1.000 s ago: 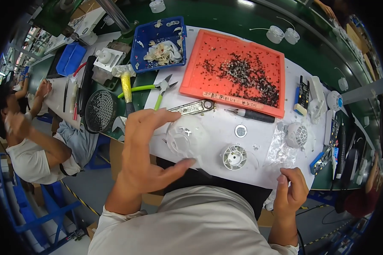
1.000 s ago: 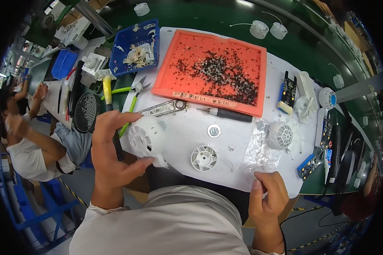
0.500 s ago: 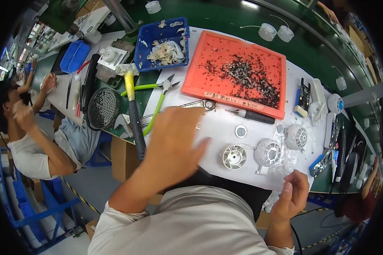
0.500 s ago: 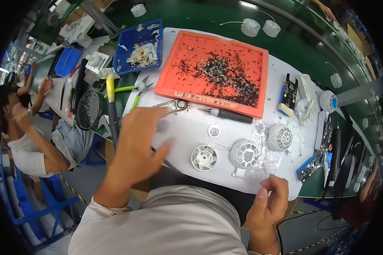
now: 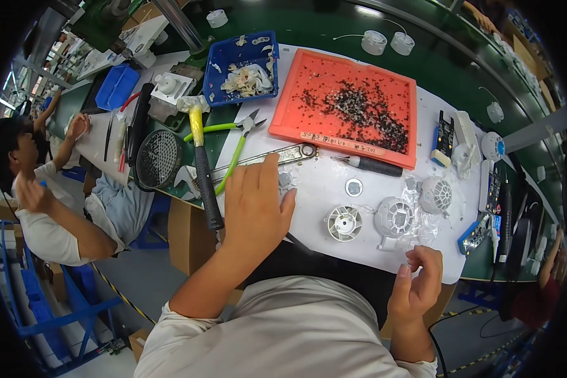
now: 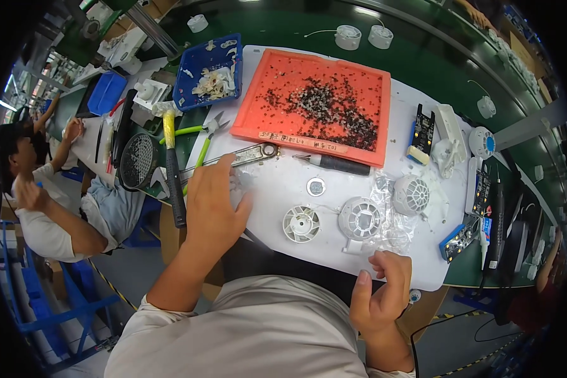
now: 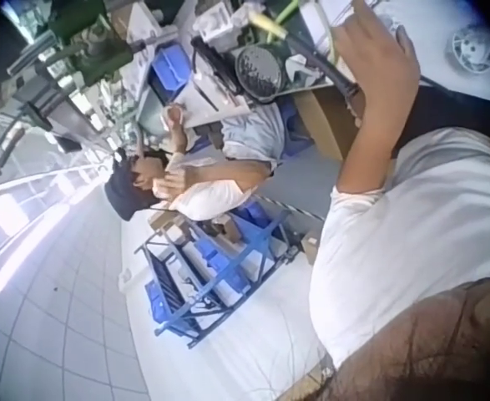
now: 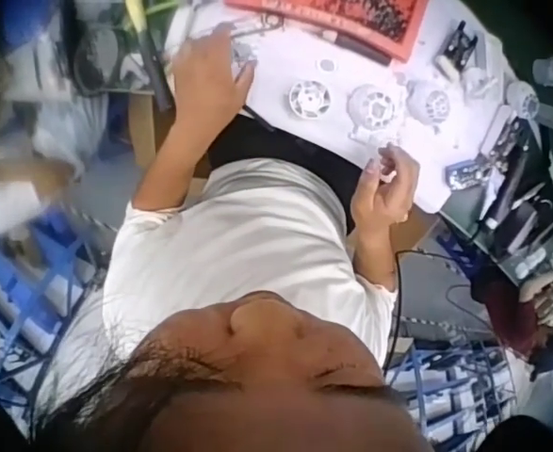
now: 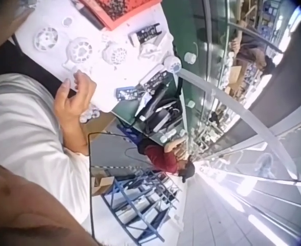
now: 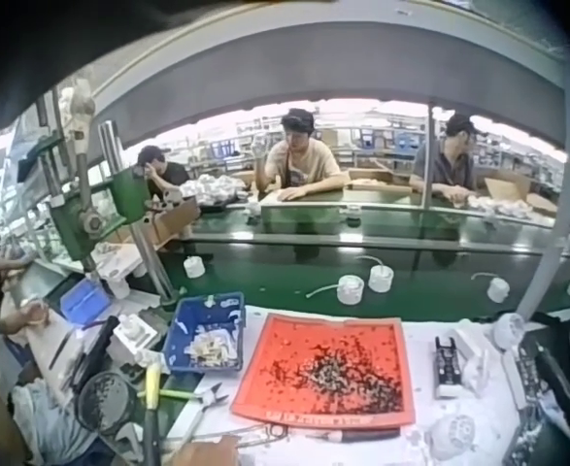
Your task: Assembling electronic components into a plastic housing using glue and tools.
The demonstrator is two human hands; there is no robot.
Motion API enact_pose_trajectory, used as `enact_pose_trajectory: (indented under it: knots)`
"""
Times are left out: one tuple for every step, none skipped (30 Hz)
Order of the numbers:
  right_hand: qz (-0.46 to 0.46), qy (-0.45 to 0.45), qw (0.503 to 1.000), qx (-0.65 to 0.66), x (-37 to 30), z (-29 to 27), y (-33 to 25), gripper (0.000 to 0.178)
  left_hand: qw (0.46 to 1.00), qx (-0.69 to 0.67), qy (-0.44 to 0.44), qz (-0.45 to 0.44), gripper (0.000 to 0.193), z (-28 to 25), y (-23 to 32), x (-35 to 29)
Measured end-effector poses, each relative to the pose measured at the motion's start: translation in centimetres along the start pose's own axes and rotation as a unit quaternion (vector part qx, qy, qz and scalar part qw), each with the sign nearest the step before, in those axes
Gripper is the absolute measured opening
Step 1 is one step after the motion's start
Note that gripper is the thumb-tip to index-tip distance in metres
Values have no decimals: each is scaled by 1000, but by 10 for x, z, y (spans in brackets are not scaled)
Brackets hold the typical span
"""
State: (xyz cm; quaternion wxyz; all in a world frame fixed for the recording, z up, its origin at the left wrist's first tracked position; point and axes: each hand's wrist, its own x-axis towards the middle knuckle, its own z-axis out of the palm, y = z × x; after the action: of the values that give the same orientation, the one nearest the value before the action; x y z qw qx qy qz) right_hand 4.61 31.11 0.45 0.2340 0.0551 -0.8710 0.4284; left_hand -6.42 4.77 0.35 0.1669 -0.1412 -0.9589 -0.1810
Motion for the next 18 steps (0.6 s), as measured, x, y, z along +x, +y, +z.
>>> enact_pose_trajectory:
  knots:
    - [1, 2, 1000, 3, -3, -1, 1, 31, 1000, -8, 4, -1, 62, 2, 0, 1]
    - [2, 5, 1000, 6, -5, -2, 2, 32, 1000, -15, 8, -1, 62, 3, 1, 2]
    - [3, 8, 1000, 9, -6, -3, 2, 34, 1000, -16, 8, 2, 62, 2, 2, 2]
    - [3, 11, 1000, 8, -7, -4, 1, 34, 998, -55, 16, -1, 62, 0, 4, 1]
    - [6, 9, 1000, 16, -7, -5, 0, 33, 995, -94, 24, -3, 61, -3, 6, 1]
    - [9, 7, 1000, 24, -6, -5, -3, 31, 991, -133, 31, -5, 60, -6, 10, 0]
    - [11, 6, 999, 31, -5, -6, -6, 29, 990, -135, 33, -2, 60, -11, 15, -1]
    - [11, 10, 999, 28, -3, -6, -9, 29, 983, -176, 49, 18, 62, -16, 24, -4]
    - [-20, -13, 999, 35, 3, -5, -13, 32, 973, -218, 67, 36, 63, -22, 32, -8]
    - [-51, -37, 997, 41, 9, -3, -18, 35, 961, -259, 84, 54, 65, -27, 40, -11]
    - [-83, -61, 994, 46, 16, -1, -23, 39, 959, -263, 87, 56, 65, -30, 47, -15]
    - [-85, -60, 994, 40, 23, 1, -30, 39, 937, -340, 58, 56, 68, -32, 53, -20]
    - [-114, -66, 991, 35, 30, 5, -38, 45, 907, -417, 29, 57, 71, -34, 60, -24]
    - [-143, -72, 987, 30, 34, 7, -45, 51, 870, -489, -1, 58, 73, -34, 64, -26]
    - [-145, -73, 986, 24, 35, 10, -49, 51, 867, -494, 2, 60, 73, -34, 67, -26]
    - [-154, -59, 986, 19, 35, 14, -53, 53, 863, -503, 4, 47, 73, -34, 69, -26]
    - [-163, -45, 985, 15, 35, 17, -55, 55, 858, -512, 7, 34, 73, -35, 70, -27]
    - [-172, -32, 984, 12, 35, 19, -56, 57, 854, -521, 9, 21, 72, -35, 71, -27]
